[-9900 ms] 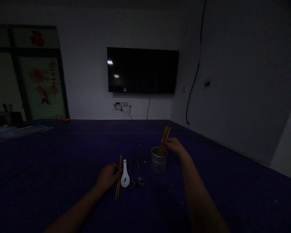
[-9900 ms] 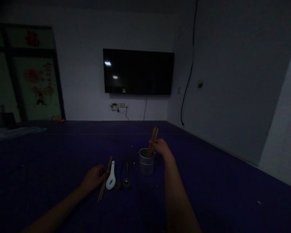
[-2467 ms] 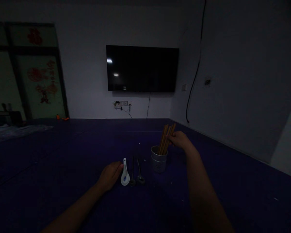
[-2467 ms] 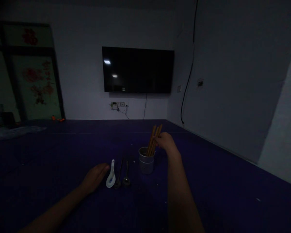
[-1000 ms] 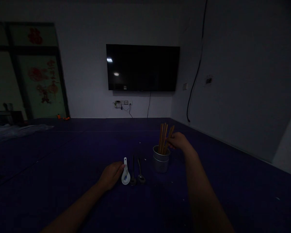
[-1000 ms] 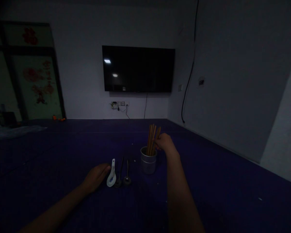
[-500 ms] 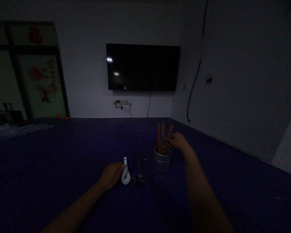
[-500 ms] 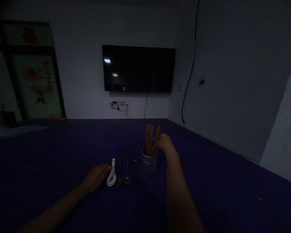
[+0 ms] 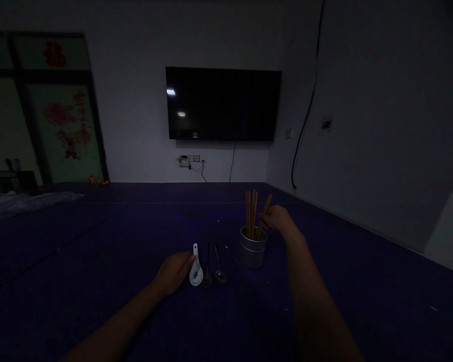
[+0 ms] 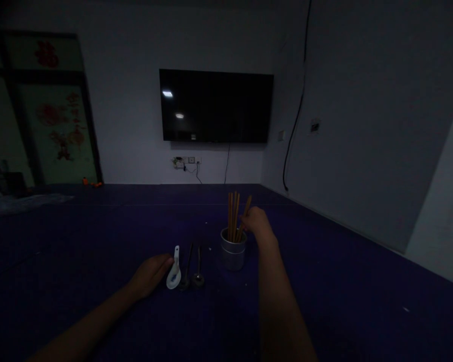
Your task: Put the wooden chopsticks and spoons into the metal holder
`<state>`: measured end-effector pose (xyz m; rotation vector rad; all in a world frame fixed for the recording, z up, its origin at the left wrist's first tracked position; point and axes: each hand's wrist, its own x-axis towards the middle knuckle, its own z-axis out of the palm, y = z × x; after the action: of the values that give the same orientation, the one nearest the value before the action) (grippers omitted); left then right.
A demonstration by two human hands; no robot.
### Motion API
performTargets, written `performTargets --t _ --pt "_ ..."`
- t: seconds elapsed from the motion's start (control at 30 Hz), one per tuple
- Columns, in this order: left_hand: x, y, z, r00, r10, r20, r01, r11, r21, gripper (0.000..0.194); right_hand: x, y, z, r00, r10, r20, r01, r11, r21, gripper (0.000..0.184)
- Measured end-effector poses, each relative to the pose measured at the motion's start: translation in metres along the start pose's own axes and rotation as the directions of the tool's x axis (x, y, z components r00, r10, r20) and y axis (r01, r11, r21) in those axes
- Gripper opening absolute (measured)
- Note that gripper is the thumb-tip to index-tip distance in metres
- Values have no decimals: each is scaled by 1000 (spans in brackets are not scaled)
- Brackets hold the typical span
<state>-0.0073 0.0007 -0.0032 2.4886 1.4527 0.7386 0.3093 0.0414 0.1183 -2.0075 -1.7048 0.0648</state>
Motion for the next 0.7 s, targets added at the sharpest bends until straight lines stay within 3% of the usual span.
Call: performTargets --t 0.5,0.7 --pt "0 0 1 1000 9 5 -9 1000 15 52 -1 4 5 994 50 -98 -54 998 -33 33" --pt "-1 1 0 1000 11 -7 -10 1000 10 52 -3 3 5 985 97 -140 -102 994 -31 24"
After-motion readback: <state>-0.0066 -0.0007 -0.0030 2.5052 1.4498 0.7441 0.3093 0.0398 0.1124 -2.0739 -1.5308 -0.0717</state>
